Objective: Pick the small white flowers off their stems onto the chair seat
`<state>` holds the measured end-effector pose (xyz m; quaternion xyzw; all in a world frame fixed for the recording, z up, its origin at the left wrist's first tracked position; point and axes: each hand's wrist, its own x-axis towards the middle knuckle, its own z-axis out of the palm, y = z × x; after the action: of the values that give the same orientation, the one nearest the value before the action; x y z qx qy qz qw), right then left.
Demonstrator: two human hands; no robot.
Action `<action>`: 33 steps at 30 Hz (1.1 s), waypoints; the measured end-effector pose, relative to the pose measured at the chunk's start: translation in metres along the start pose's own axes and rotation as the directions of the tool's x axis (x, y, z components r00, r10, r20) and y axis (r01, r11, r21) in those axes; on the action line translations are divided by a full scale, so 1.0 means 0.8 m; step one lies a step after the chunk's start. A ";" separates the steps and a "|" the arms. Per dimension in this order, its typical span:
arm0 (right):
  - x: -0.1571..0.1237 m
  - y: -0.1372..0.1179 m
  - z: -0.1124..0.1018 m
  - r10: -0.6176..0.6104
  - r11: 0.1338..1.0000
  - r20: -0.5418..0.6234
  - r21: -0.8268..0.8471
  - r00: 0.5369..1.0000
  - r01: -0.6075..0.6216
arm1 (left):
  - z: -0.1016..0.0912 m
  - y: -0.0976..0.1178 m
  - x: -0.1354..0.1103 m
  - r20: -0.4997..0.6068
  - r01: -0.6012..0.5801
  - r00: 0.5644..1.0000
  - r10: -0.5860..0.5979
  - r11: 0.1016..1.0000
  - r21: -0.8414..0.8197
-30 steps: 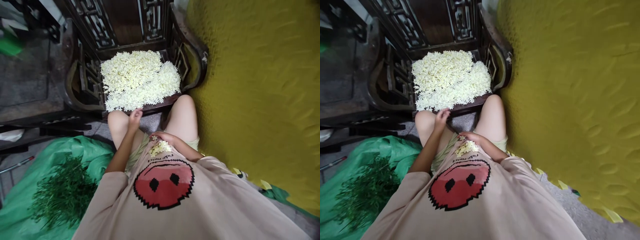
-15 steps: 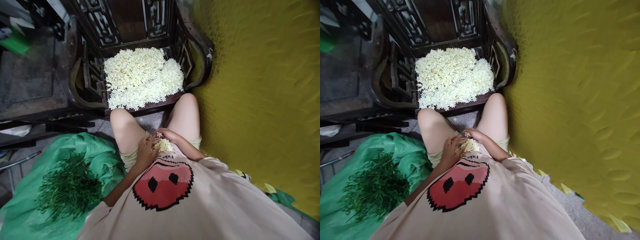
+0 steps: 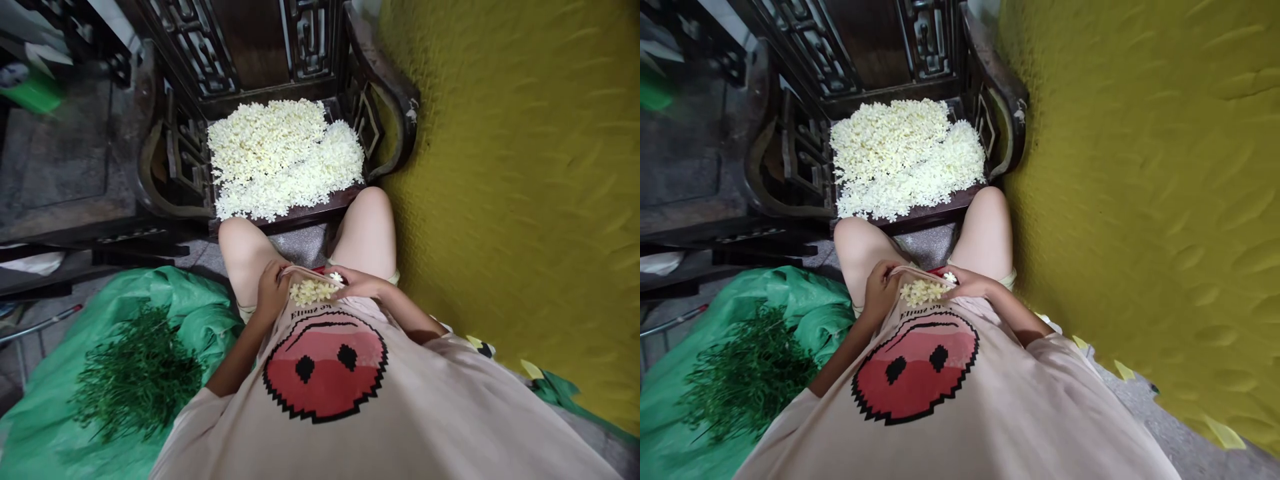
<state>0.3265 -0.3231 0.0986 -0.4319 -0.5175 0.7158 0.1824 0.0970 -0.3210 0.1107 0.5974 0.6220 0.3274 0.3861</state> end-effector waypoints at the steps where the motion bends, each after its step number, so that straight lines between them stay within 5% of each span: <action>1: -0.002 -0.001 0.002 -0.010 0.998 -0.041 -0.066 0.999 0.007 | 0.001 0.000 0.001 -0.024 0.014 1.000 -0.014 1.000 -0.005; 4: -0.005 0.001 0.011 -0.060 0.972 -0.219 -0.236 0.974 0.006 | 0.004 -0.002 0.003 0.017 0.098 0.995 -0.097 0.994 -0.057; 6: -0.007 0.000 0.015 -0.129 0.947 -0.317 -0.321 0.939 0.022 | 0.004 -0.004 0.003 0.166 0.186 0.973 -0.163 0.973 -0.137; 10: -0.015 -0.006 0.015 -0.185 0.941 -0.364 -0.333 0.913 0.058 | -0.007 -0.004 -0.004 0.554 0.446 0.799 -0.235 0.849 -0.283; 12: -0.023 -0.010 0.010 -0.149 0.969 -0.327 -0.238 0.933 0.071 | -0.017 -0.007 -0.007 0.647 0.497 0.721 -0.248 0.836 -0.234; 14: -0.029 -0.012 0.003 -0.083 0.994 -0.269 -0.095 0.959 0.059 | -0.026 -0.012 -0.009 0.635 0.459 0.726 -0.264 0.874 -0.161; 17: -0.032 -0.013 -0.004 -0.012 0.998 -0.245 0.049 0.970 0.024 | -0.030 -0.017 -0.009 0.491 0.317 0.839 -0.235 0.944 -0.090; 20: -0.021 -0.012 0.000 -0.141 0.989 -0.401 -0.095 0.905 0.111 | -0.025 -0.012 -0.004 0.396 0.085 0.913 -0.096 0.995 0.047; 23: -0.003 -0.006 0.007 -0.405 0.884 -0.528 -0.435 0.746 0.172 | -0.024 -0.005 0.007 0.496 -0.073 0.868 -0.019 0.983 0.166; 27: 0.018 0.007 0.008 -0.566 0.756 -0.562 -0.645 0.604 0.108 | -0.032 -0.008 0.023 0.709 0.015 0.695 -0.119 0.988 0.152; 29: 0.022 0.012 0.006 -0.564 0.757 -0.573 -0.647 0.595 0.095 | -0.035 -0.014 0.025 0.758 0.101 0.640 -0.128 0.991 0.083; 33: 0.023 0.013 0.005 -0.475 0.837 -0.531 -0.520 0.702 0.173 | -0.024 -0.025 0.015 0.729 0.230 0.673 -0.121 0.972 -0.051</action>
<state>0.3150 -0.3163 0.0815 -0.5776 -0.6378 0.3462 0.3738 0.0708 -0.3097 0.1018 0.5866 0.4506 0.0701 0.6693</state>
